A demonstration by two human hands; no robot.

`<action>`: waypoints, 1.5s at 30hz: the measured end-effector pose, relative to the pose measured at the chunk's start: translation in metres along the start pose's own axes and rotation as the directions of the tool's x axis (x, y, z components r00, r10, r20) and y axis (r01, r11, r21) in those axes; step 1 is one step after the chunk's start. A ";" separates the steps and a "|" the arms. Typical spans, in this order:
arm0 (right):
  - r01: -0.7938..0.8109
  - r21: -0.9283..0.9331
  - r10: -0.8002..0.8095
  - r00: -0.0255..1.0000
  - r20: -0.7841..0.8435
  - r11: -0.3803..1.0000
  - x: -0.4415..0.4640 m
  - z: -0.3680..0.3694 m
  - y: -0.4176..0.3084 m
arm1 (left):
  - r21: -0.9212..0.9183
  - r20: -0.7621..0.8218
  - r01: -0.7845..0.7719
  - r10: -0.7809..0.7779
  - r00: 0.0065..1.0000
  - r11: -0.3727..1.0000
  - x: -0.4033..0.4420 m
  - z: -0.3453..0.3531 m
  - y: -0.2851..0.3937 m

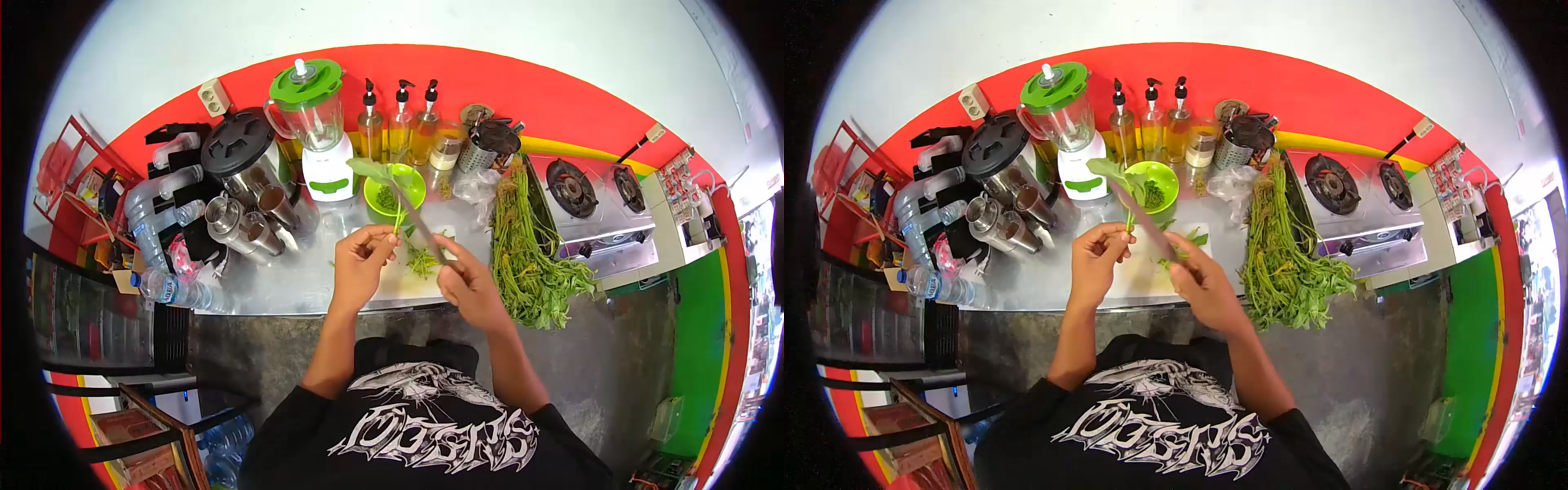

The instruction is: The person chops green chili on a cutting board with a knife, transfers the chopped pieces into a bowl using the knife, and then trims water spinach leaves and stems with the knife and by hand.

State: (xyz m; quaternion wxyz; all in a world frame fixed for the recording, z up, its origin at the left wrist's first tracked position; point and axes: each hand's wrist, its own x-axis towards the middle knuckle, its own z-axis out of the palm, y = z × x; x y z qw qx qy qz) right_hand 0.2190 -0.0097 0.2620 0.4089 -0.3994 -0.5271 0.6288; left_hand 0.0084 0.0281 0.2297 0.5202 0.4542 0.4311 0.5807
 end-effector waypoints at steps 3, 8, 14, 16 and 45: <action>0.067 -0.162 -0.065 0.998 0.021 0.985 0.001 0.015 0.000 | 0.002 0.042 -0.049 0.049 0.998 0.999 -0.007 0.008 0.001; 0.139 -0.252 -0.153 0.987 -0.040 0.958 0.004 0.035 0.000 | 0.033 0.074 -0.111 0.108 0.991 0.993 -0.012 0.013 -0.005; 0.136 -0.230 -0.160 0.983 -0.091 0.964 0.002 0.037 0.009 | 0.132 0.102 -0.167 0.155 0.983 0.977 -0.017 0.013 0.000; 0.174 -0.245 -0.204 0.973 -0.103 0.954 0.002 0.035 0.016 | 0.067 0.069 -0.171 0.167 0.984 0.983 -0.020 0.020 0.008; 0.171 -0.410 -0.367 0.804 -0.468 0.896 0.026 0.021 0.055 | 0.212 0.086 0.015 -0.034 0.996 0.977 -0.031 0.012 -0.012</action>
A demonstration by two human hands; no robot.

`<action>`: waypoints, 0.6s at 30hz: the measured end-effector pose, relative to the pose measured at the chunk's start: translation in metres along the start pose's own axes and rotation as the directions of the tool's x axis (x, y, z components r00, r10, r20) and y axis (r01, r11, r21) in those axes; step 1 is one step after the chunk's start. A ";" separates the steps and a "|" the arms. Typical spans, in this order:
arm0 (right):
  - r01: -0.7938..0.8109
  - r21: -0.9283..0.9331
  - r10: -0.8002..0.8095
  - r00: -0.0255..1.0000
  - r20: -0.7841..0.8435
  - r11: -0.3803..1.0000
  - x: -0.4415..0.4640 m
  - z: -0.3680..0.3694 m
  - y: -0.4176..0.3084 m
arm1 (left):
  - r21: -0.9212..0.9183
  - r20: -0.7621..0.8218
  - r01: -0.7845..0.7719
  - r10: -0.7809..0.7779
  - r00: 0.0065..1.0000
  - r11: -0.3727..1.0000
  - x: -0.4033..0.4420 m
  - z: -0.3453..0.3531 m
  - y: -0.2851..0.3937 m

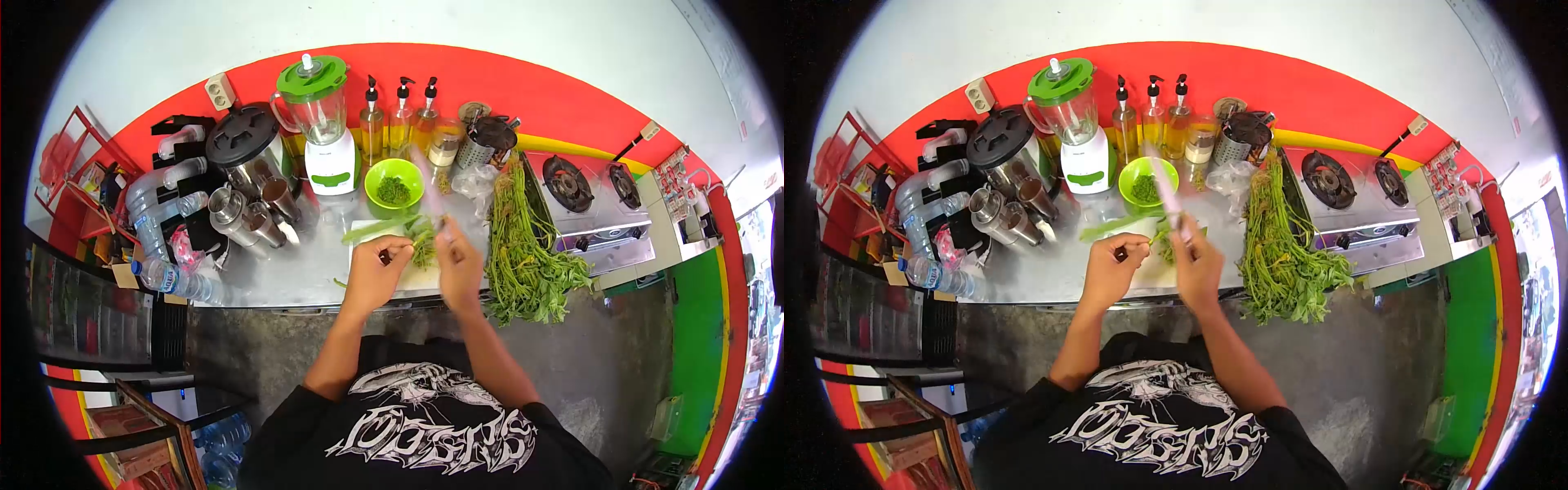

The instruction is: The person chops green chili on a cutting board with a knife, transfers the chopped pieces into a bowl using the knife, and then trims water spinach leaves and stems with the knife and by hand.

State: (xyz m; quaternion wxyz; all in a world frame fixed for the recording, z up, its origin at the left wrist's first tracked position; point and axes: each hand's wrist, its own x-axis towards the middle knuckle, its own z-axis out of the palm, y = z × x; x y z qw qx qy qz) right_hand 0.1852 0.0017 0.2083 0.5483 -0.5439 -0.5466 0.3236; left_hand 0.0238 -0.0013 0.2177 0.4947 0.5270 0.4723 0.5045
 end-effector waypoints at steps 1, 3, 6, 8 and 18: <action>0.029 -0.018 -0.031 0.992 -0.123 0.999 0.012 -0.004 0.008 | 0.035 -0.026 -0.007 0.007 1.000 0.999 -0.001 -0.003 -0.002; -0.064 0.042 0.068 0.992 -0.106 0.997 0.037 -0.021 0.027 | 0.084 -0.066 0.001 0.005 0.998 0.996 -0.002 -0.009 -0.003; -0.265 0.262 0.296 0.951 -0.087 0.928 0.043 -0.026 0.048 | 0.047 -0.126 -0.027 0.033 0.991 0.999 0.003 -0.013 -0.005; -0.359 0.417 0.419 0.906 -0.060 0.835 0.041 -0.023 0.067 | 0.019 -0.129 -0.026 0.028 0.991 0.999 0.007 -0.016 -0.006; -0.801 0.241 0.735 0.599 0.318 0.548 -0.031 -0.003 0.157 | 0.031 -0.167 -0.041 0.046 0.985 0.999 0.018 -0.022 -0.012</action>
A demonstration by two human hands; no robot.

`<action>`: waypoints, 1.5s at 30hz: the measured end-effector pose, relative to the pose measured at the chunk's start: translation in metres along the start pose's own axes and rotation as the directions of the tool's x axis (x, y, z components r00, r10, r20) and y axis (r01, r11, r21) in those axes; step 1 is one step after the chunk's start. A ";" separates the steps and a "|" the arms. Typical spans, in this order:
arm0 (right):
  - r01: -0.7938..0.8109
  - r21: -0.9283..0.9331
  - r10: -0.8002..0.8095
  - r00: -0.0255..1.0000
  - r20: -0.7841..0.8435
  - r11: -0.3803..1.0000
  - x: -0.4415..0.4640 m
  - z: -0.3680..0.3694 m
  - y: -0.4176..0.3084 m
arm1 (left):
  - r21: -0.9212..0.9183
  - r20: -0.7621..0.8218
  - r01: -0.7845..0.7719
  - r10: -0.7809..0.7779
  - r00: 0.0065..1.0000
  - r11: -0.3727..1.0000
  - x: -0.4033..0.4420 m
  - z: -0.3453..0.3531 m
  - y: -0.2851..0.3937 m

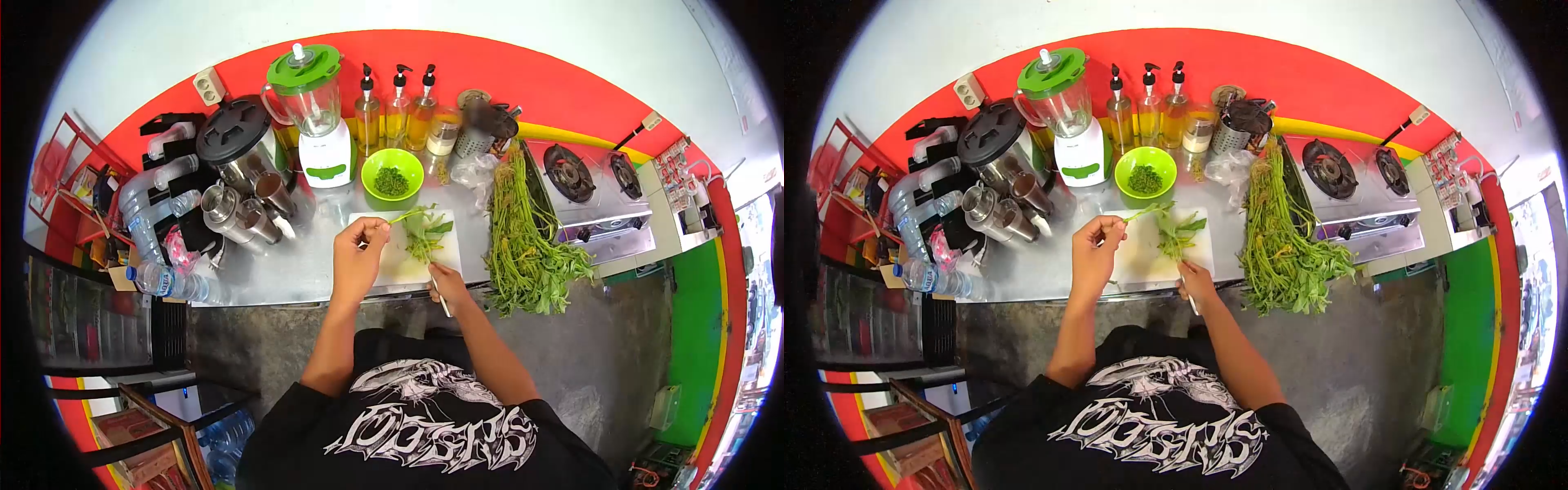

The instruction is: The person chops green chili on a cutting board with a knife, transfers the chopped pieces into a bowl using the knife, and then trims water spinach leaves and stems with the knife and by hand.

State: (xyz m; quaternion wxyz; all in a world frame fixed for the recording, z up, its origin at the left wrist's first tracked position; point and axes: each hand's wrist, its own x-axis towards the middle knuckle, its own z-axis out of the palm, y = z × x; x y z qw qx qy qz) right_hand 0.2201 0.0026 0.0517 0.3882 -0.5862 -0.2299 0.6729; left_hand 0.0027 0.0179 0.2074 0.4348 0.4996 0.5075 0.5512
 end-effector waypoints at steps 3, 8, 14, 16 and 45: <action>-0.140 -0.149 0.158 0.981 0.114 0.979 0.008 -0.018 -0.008 | -0.030 0.004 0.010 -0.010 1.000 0.999 0.000 0.001 0.004; -0.014 0.044 0.007 0.986 0.168 0.999 -0.037 -0.012 -0.066 | -0.047 -0.011 0.038 -0.038 0.999 0.998 0.001 0.001 0.008; 0.140 0.440 -0.343 0.836 0.427 0.887 -0.079 0.001 -0.104 | -0.050 0.022 0.016 -0.015 1.000 0.999 0.005 0.004 0.001; 0.152 0.388 -0.330 0.831 0.448 0.909 -0.098 0.014 -0.117 | -0.079 0.032 0.019 -0.016 0.999 0.997 0.006 0.007 -0.001; -0.005 0.348 -0.168 0.869 0.465 0.938 -0.078 0.079 -0.105 | 0.097 0.076 0.035 -0.042 0.996 0.995 0.007 0.017 -0.019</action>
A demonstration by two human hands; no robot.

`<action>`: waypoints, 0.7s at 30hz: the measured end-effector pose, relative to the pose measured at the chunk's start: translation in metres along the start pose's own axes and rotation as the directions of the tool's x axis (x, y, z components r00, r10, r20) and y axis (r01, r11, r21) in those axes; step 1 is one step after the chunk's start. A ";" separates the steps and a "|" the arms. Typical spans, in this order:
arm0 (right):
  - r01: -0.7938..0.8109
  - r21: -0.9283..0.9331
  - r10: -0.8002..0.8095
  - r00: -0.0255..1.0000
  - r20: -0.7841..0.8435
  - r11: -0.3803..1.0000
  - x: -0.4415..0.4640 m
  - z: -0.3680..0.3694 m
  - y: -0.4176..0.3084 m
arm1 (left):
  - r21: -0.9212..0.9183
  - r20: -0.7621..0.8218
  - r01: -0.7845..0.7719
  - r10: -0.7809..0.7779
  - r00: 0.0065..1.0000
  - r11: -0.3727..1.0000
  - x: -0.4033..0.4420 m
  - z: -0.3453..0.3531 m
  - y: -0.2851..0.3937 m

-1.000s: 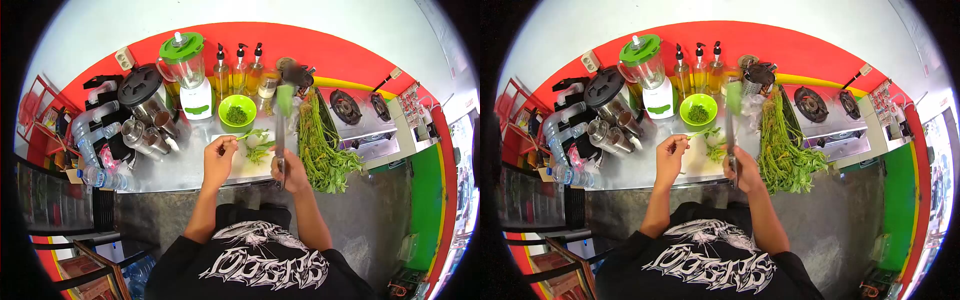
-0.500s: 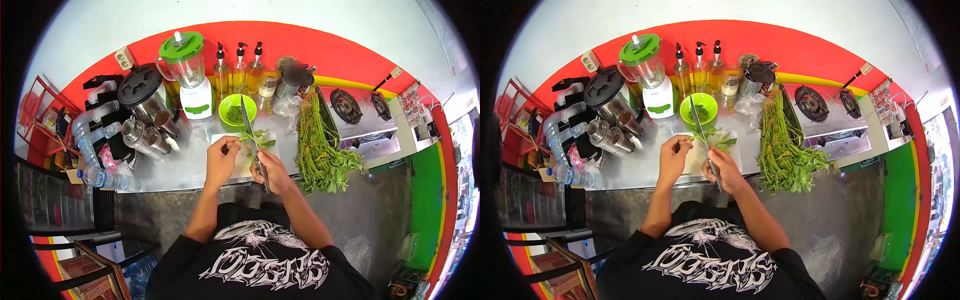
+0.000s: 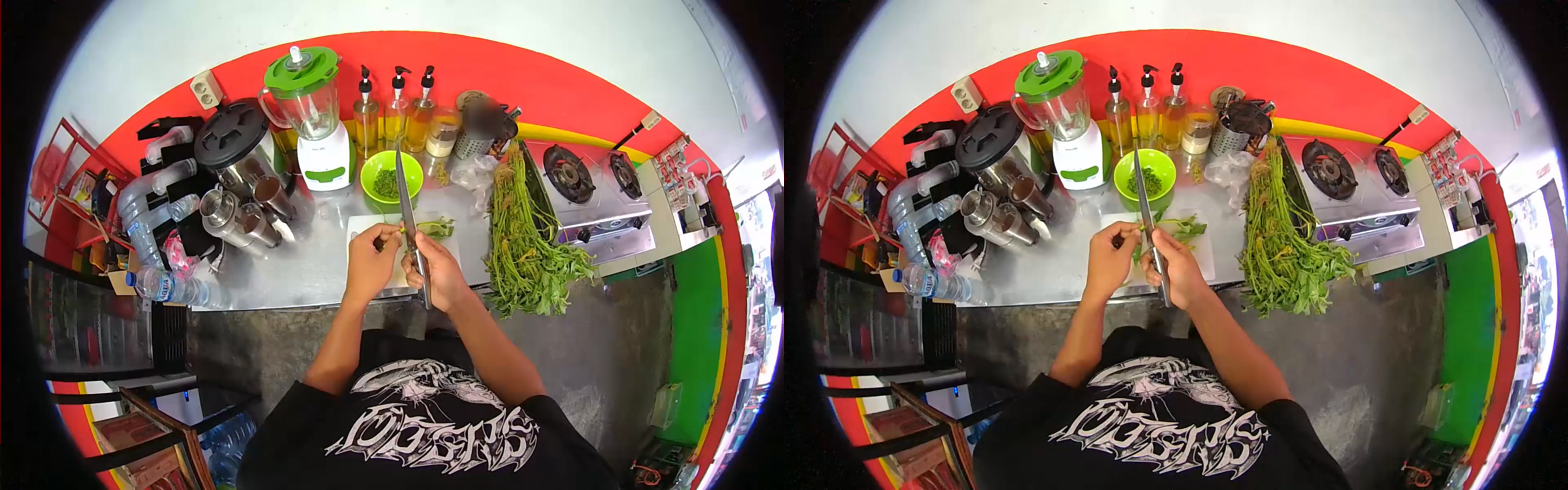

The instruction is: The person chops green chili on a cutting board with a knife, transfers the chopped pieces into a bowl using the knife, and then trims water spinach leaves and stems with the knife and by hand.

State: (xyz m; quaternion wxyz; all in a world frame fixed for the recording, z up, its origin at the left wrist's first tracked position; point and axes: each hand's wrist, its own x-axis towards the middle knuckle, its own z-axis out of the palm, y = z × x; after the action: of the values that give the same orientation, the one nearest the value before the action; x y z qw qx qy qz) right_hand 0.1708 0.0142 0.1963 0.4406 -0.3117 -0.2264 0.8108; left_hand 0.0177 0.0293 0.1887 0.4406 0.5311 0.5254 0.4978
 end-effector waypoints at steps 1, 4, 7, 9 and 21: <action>0.000 0.000 0.000 1.000 0.000 1.000 0.001 0.000 0.001 | 0.000 0.000 -0.001 0.001 1.000 1.000 0.000 0.000 0.000; 0.033 -0.020 -0.033 0.999 -0.030 0.999 0.002 -0.001 0.003 | 0.010 0.009 -0.009 0.009 1.000 1.000 0.002 -0.003 0.000; 0.071 -0.022 -0.072 0.996 -0.047 0.997 0.004 -0.003 0.003 | 0.042 0.078 0.031 -0.034 0.996 0.999 0.003 -0.008 0.000; 0.135 -0.048 -0.140 0.983 -0.116 0.990 0.007 -0.007 0.002 | 0.069 0.120 0.029 -0.037 0.992 0.997 0.003 -0.011 -0.005; 0.078 -0.275 -0.215 0.829 -0.516 0.958 0.029 -0.059 0.033 | 0.235 0.365 0.028 -0.115 0.924 0.972 -0.006 -0.023 -0.039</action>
State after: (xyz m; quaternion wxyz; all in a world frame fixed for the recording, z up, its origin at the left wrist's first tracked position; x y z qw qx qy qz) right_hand 0.1817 0.0273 0.1245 0.5066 -0.5603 -0.2134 0.6196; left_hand -0.0098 0.0240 0.1526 0.4878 0.6436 0.5033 0.3075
